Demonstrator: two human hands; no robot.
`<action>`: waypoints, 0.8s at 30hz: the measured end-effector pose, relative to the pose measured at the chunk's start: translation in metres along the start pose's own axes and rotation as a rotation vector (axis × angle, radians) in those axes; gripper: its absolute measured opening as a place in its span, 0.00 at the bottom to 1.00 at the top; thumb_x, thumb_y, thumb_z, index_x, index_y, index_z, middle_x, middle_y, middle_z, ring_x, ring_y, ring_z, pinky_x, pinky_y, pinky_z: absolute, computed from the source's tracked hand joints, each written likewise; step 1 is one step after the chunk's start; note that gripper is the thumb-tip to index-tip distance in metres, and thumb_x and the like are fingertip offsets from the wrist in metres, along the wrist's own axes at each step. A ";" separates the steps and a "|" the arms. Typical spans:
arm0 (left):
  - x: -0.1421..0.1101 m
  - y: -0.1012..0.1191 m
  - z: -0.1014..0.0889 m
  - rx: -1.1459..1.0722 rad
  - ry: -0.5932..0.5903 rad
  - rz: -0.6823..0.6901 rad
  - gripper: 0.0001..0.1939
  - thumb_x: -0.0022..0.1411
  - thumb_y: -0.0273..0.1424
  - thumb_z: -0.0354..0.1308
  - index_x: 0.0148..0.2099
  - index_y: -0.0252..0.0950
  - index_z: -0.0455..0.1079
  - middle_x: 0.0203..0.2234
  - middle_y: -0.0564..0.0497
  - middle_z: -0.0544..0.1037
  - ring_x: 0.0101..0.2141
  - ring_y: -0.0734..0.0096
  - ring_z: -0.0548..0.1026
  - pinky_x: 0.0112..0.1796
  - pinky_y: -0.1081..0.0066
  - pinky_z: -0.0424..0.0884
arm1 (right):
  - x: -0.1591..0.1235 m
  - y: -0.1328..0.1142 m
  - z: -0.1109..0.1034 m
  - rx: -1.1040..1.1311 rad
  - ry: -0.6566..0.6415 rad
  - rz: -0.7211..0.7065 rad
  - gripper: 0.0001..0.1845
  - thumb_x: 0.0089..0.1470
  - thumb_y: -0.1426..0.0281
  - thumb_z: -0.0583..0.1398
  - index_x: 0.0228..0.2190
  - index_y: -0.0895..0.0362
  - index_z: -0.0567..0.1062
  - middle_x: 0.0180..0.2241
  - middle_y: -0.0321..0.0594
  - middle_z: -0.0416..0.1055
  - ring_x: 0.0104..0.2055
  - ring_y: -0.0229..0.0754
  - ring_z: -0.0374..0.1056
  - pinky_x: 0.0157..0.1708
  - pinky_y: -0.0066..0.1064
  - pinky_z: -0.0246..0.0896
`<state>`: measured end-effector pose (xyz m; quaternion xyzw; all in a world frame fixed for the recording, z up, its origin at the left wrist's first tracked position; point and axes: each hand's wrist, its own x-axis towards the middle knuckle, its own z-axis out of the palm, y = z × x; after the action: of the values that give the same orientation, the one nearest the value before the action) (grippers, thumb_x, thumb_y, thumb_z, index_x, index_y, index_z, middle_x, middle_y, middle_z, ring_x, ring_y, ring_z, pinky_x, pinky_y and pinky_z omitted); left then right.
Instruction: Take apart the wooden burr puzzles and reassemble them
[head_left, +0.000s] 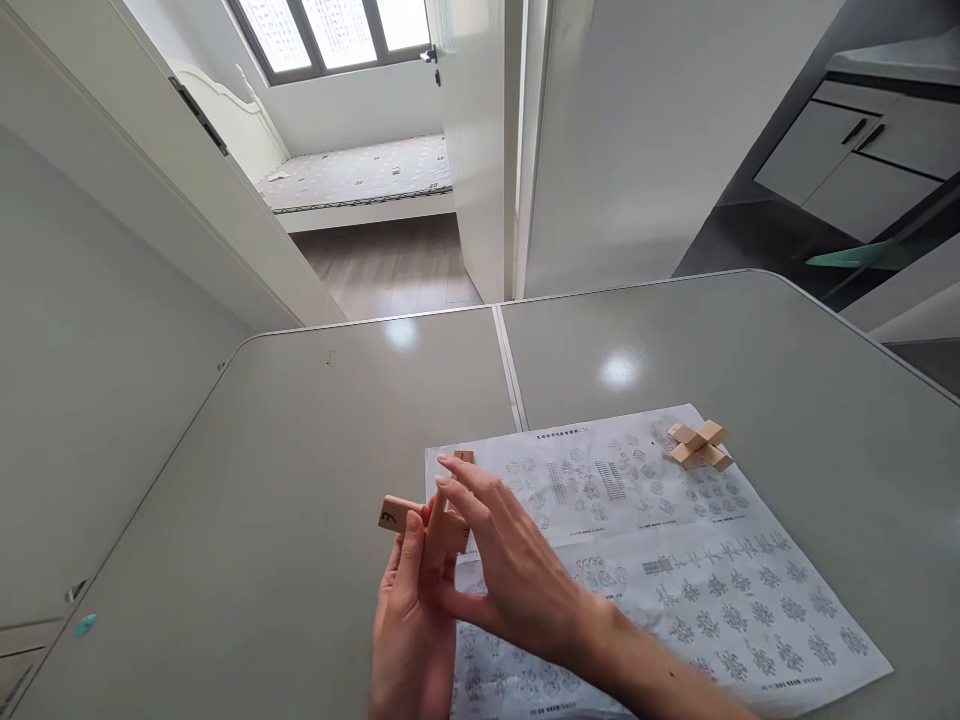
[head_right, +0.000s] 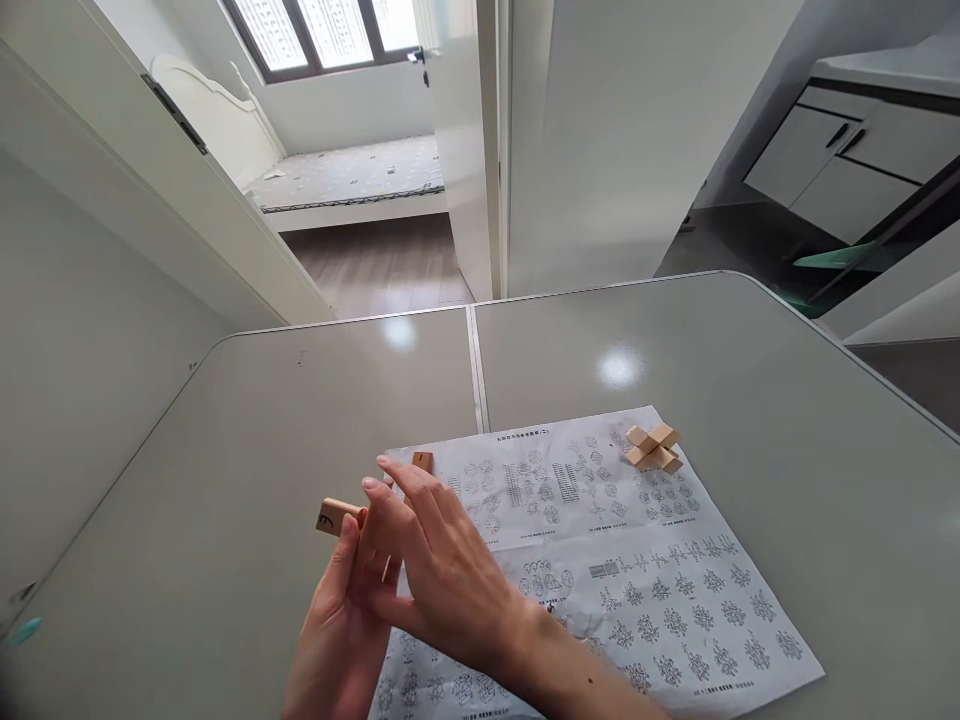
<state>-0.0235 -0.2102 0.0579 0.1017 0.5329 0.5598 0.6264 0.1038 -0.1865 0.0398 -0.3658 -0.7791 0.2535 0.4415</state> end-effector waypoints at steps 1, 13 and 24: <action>-0.002 -0.002 0.002 -0.022 0.001 -0.005 0.21 0.63 0.48 0.70 0.52 0.40 0.83 0.56 0.45 0.83 0.61 0.54 0.76 0.55 0.64 0.78 | 0.000 -0.001 0.003 0.007 0.035 -0.008 0.50 0.60 0.76 0.66 0.73 0.51 0.47 0.71 0.53 0.57 0.75 0.54 0.53 0.70 0.52 0.60; -0.005 -0.007 0.009 -0.087 0.038 -0.032 0.21 0.57 0.46 0.76 0.48 0.41 0.84 0.55 0.45 0.83 0.61 0.51 0.76 0.56 0.61 0.78 | -0.002 -0.005 0.009 -0.001 0.217 0.032 0.42 0.57 0.77 0.63 0.69 0.51 0.56 0.63 0.49 0.70 0.68 0.52 0.65 0.64 0.49 0.68; -0.005 -0.004 0.011 -0.067 0.070 -0.006 0.23 0.52 0.47 0.78 0.46 0.40 0.85 0.53 0.46 0.84 0.63 0.49 0.75 0.57 0.61 0.77 | -0.002 -0.007 0.004 -0.052 0.250 0.022 0.43 0.56 0.79 0.63 0.69 0.52 0.57 0.61 0.50 0.72 0.63 0.52 0.70 0.59 0.47 0.71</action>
<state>-0.0117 -0.2103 0.0624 0.0595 0.5357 0.5784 0.6123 0.0982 -0.1929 0.0419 -0.4146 -0.7201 0.1903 0.5228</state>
